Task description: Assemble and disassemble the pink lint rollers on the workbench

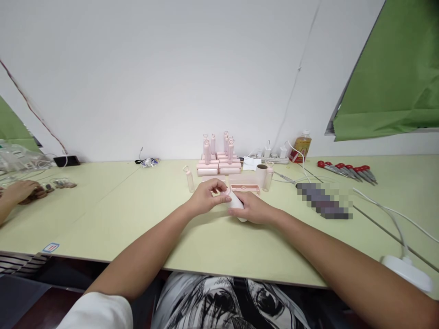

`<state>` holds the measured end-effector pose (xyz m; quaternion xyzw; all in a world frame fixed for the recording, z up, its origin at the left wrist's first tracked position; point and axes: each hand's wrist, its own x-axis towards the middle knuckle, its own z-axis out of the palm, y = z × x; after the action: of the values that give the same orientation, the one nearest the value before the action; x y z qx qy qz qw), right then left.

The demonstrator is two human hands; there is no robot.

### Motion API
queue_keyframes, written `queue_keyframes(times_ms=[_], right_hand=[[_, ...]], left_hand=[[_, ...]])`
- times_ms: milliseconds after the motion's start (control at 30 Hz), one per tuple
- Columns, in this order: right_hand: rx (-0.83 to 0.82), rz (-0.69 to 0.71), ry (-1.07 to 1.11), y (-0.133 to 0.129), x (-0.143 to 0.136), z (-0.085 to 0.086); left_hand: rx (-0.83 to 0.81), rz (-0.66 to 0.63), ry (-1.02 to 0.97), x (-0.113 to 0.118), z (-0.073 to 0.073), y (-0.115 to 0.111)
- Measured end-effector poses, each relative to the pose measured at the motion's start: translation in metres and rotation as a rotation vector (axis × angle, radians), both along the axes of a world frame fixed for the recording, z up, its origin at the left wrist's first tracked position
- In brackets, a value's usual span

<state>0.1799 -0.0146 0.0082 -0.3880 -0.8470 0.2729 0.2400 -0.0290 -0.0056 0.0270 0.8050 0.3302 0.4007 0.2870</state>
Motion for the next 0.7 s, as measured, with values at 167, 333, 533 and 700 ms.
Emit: queue_keyframes(times_ms=[167,333,533,700], right_hand=[[-0.003,0.014,0.004,0.0009,0.0003,-0.0007],[-0.002,0.023,0.028,0.0007,0.0010,-0.0009],[-0.018,0.038,0.006,-0.0005,0.0009,0.0011],[-0.016,0.022,0.020,-0.0004,-0.0001,0.0022]], left_hand=[[-0.035,-0.033,-0.023,-0.0008,0.0002,0.0009],[-0.057,-0.054,-0.038,-0.0009,-0.0006,0.0016],[-0.082,-0.064,-0.033,-0.0003,-0.0013,0.0031],[-0.022,-0.035,-0.027,-0.0021,-0.0017,0.0038]])
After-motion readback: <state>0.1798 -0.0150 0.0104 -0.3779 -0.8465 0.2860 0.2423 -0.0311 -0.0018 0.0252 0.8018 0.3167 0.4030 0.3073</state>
